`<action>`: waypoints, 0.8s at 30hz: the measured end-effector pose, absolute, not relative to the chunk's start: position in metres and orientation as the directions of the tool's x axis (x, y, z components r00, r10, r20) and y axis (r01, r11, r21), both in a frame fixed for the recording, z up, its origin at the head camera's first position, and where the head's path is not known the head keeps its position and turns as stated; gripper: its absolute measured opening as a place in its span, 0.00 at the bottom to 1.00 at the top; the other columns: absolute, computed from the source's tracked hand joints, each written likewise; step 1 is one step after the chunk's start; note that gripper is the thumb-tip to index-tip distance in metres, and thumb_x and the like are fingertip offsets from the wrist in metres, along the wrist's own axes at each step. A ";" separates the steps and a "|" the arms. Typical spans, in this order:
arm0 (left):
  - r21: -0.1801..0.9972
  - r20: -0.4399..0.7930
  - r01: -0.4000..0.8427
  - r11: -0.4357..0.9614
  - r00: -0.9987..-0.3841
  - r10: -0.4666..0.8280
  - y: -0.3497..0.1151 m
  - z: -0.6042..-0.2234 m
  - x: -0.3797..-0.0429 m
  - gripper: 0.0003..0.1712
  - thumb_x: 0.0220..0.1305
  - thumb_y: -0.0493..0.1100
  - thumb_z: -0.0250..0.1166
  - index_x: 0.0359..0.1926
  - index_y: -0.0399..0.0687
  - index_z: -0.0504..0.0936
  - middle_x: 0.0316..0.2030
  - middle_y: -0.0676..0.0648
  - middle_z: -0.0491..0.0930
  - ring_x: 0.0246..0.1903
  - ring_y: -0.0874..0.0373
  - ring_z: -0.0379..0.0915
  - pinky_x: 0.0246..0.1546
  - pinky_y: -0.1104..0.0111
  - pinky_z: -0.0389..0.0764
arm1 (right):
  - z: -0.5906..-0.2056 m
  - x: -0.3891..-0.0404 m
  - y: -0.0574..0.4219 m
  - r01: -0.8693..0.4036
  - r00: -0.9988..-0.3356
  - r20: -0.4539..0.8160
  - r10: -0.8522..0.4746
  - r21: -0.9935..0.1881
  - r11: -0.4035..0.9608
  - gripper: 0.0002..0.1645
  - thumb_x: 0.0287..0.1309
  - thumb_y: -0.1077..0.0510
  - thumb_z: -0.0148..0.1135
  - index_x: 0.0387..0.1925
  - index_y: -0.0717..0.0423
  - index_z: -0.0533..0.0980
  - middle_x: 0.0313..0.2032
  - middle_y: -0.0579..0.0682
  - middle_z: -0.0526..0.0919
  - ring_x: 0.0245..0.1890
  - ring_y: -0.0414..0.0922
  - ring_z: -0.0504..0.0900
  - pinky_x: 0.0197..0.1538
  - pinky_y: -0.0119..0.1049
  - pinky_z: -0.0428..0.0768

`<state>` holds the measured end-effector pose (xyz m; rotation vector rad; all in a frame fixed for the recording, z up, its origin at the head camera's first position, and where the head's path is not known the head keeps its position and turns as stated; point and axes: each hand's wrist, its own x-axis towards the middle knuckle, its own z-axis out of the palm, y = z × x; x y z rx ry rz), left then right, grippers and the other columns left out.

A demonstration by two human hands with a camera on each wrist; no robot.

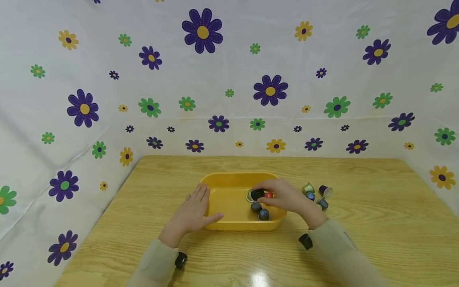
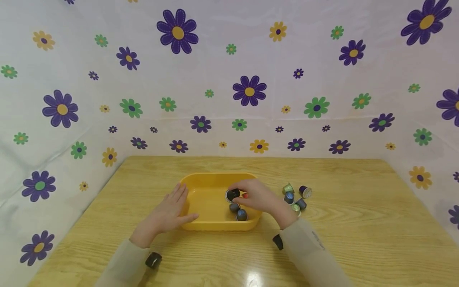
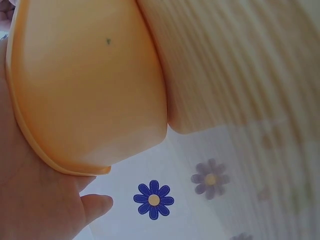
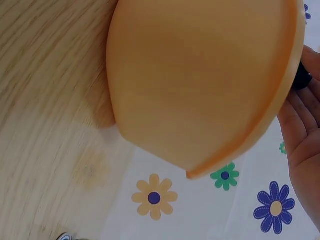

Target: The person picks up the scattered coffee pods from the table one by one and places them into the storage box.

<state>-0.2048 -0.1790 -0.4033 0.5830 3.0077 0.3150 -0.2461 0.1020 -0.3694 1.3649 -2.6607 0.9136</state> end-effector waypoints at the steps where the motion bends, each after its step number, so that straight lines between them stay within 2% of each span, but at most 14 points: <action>1: 0.214 -0.020 0.364 0.907 -0.926 0.376 -0.179 -0.403 -0.205 0.54 0.56 0.72 0.43 0.64 0.28 0.47 0.65 0.35 0.41 0.65 0.45 0.30 0.59 0.48 0.47 | -0.369 -0.246 0.100 -0.749 -0.616 0.266 -0.742 -0.490 0.446 0.18 0.52 0.60 0.61 0.46 0.61 0.75 0.41 0.51 0.80 0.34 0.40 0.75 0.39 0.35 0.76; 5: 0.219 -0.017 0.363 0.906 -0.927 0.375 -0.179 -0.403 -0.204 0.54 0.56 0.71 0.44 0.64 0.28 0.47 0.65 0.35 0.42 0.65 0.45 0.30 0.59 0.48 0.46 | -0.371 -0.248 0.093 -0.751 -0.601 0.258 -0.757 -0.507 0.423 0.18 0.52 0.61 0.61 0.46 0.62 0.75 0.42 0.52 0.79 0.34 0.43 0.76 0.41 0.38 0.75; 8: 0.224 -0.015 0.362 0.905 -0.927 0.375 -0.178 -0.402 -0.204 0.54 0.56 0.71 0.44 0.64 0.28 0.47 0.65 0.35 0.41 0.65 0.45 0.30 0.59 0.49 0.46 | -0.372 -0.249 0.089 -0.755 -0.592 0.255 -0.765 -0.506 0.416 0.17 0.52 0.61 0.61 0.46 0.62 0.75 0.41 0.52 0.79 0.32 0.43 0.75 0.40 0.37 0.75; 11: 0.232 -0.014 0.363 0.903 -0.927 0.376 -0.178 -0.402 -0.204 0.54 0.56 0.70 0.45 0.64 0.28 0.47 0.65 0.35 0.41 0.65 0.45 0.30 0.59 0.49 0.46 | -0.374 -0.249 0.087 -0.765 -0.583 0.246 -0.774 -0.486 0.422 0.17 0.52 0.61 0.61 0.45 0.62 0.75 0.41 0.52 0.79 0.35 0.42 0.76 0.42 0.35 0.75; 18: 0.227 -0.016 0.360 0.905 -0.928 0.373 -0.178 -0.402 -0.204 0.54 0.56 0.71 0.44 0.64 0.29 0.46 0.65 0.35 0.41 0.65 0.45 0.29 0.59 0.49 0.45 | -0.377 -0.248 0.083 -0.776 -0.560 0.232 -0.795 -0.483 0.406 0.17 0.52 0.62 0.61 0.45 0.62 0.75 0.42 0.53 0.79 0.38 0.42 0.77 0.41 0.39 0.76; 24: 0.222 -0.005 0.365 0.904 -0.927 0.375 -0.179 -0.403 -0.204 0.54 0.56 0.71 0.44 0.64 0.28 0.47 0.65 0.35 0.42 0.65 0.45 0.30 0.59 0.49 0.46 | -0.380 -0.247 0.079 -0.796 -0.540 0.225 -0.811 -0.449 0.406 0.16 0.51 0.61 0.61 0.44 0.61 0.76 0.41 0.52 0.79 0.38 0.42 0.78 0.41 0.36 0.76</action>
